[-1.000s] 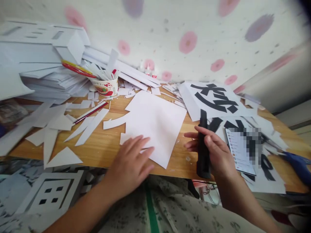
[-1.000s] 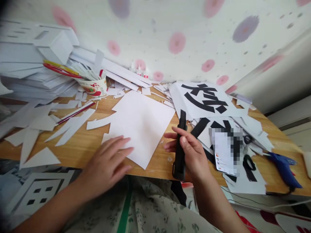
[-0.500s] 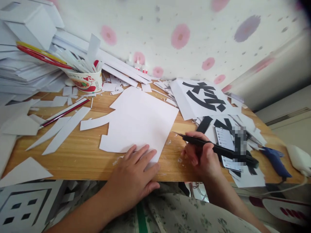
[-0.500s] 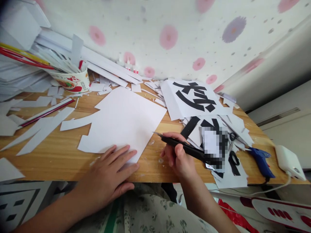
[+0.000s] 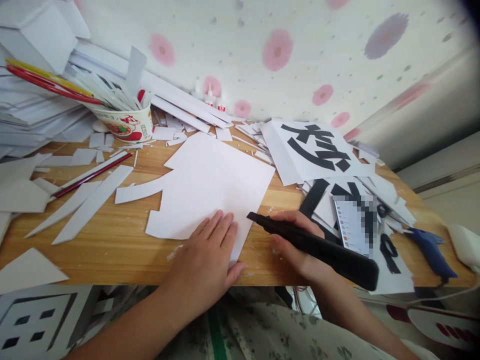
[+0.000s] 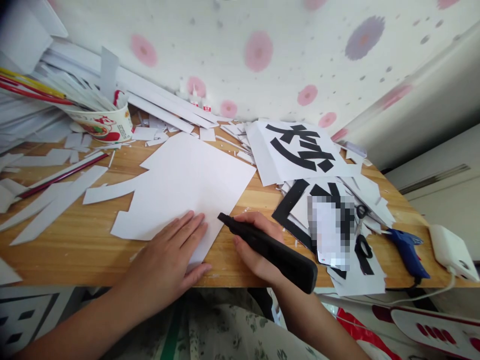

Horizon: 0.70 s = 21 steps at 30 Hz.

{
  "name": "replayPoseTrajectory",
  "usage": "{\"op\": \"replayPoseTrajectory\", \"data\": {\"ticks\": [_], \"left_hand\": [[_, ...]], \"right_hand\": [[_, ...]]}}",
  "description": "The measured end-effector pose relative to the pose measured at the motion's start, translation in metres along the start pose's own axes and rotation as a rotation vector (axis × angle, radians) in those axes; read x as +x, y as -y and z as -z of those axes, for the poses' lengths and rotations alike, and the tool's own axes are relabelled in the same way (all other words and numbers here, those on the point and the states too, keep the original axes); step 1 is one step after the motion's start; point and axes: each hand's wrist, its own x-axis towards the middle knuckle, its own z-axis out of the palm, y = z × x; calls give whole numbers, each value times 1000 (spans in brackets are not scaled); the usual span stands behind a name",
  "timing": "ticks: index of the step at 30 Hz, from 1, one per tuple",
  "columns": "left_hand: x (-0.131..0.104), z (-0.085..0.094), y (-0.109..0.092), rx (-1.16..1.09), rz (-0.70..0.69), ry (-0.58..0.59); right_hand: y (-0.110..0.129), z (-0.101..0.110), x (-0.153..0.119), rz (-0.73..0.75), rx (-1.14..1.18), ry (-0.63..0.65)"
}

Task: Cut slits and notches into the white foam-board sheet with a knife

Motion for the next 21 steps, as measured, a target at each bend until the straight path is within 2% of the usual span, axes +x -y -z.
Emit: {"op": "replayPoseTrajectory", "data": {"ticks": [5,11,17,21], "left_hand": [[-1,-3,0,12,13,13],[-1,-2,1,4,7,27],[0,-1,1,6,2,23],[4,2,0,25,5,27]], "right_hand": [[0,1,1,59,-86,45],[-3,-2,3,164,-46,71],[-2,3,14,285,-111,194],[-1,0,20,311,-56,170]]}}
